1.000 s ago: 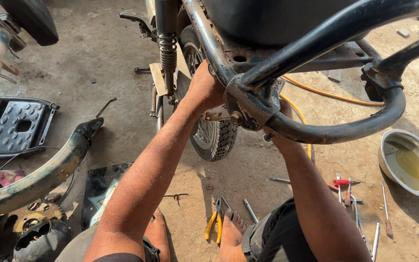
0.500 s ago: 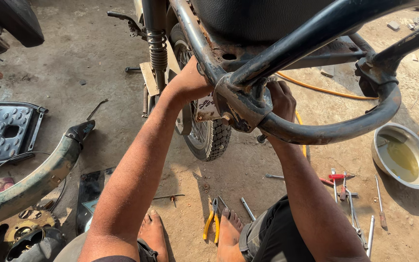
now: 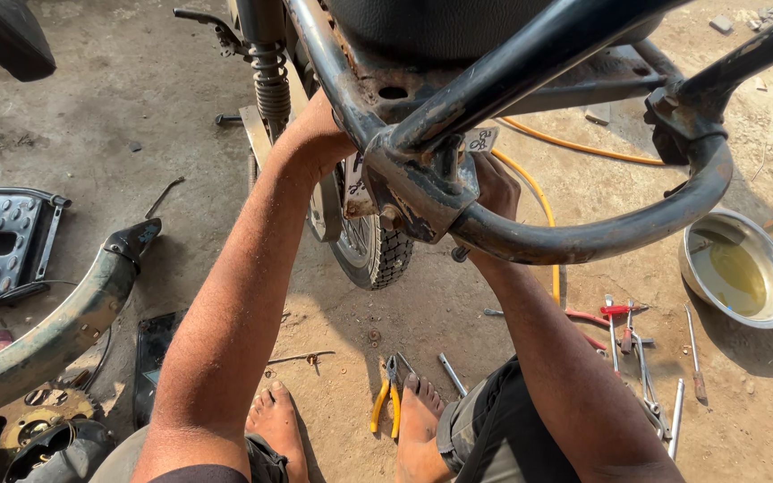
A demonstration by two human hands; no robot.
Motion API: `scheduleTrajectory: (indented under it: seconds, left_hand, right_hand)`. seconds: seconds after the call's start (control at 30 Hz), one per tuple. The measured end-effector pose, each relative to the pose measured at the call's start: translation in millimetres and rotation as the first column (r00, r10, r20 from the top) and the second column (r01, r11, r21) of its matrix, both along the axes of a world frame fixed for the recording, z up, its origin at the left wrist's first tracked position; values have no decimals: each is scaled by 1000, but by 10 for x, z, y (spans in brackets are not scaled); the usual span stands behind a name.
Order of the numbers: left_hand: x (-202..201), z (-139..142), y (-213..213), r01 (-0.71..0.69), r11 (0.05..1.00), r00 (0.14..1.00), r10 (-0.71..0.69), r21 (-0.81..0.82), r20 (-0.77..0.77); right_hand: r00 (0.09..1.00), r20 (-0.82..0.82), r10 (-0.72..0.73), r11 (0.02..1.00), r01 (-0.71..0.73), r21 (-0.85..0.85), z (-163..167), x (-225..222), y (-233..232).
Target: The person sits on the ground beside a motorcycle and uses a spanner to unbolt the rear license plate from the frame. They work the mounting bolts by hand and with the wrench, then pull the plate free and set it down on the ground.
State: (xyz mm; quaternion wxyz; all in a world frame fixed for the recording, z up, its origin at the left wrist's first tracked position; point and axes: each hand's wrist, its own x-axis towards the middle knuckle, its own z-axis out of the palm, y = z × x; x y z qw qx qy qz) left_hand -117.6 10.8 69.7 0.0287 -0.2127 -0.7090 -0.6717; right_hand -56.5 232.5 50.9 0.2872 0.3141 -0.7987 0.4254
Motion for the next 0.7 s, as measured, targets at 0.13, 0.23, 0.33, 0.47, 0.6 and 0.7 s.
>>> scheduleTrajectory:
  seconds: [0.13, 0.23, 0.33, 0.47, 0.6, 0.7]
  left_hand:
    - [-14, -18, 2, 43, 997, 999, -43, 71, 0]
    - [1, -1, 5, 40, 996, 999, -40, 83, -4]
    - [29, 14, 14, 38, 996, 999, -35, 84, -36]
    - [31, 7, 23, 60, 988, 997, -53, 144, -51]
    - [25, -10, 32, -5, 1000, 991, 9, 28, -131]
    - [66, 13, 10, -29, 999, 981, 37, 43, -191]
  right_hand:
    - [988, 48, 146, 986, -141, -83, 90, -55, -192]
    - [986, 54, 157, 983, -151, -108, 129, -62, -259]
    - [987, 62, 151, 981, -142, -129, 134, -65, -282]
    - [989, 71, 129, 982, -117, -151, 97, -96, -298]
    - [990, 82, 119, 980, -103, -172, 61, -119, -309]
    - [989, 89, 119, 977, -101, -188, 63, -127, -322]
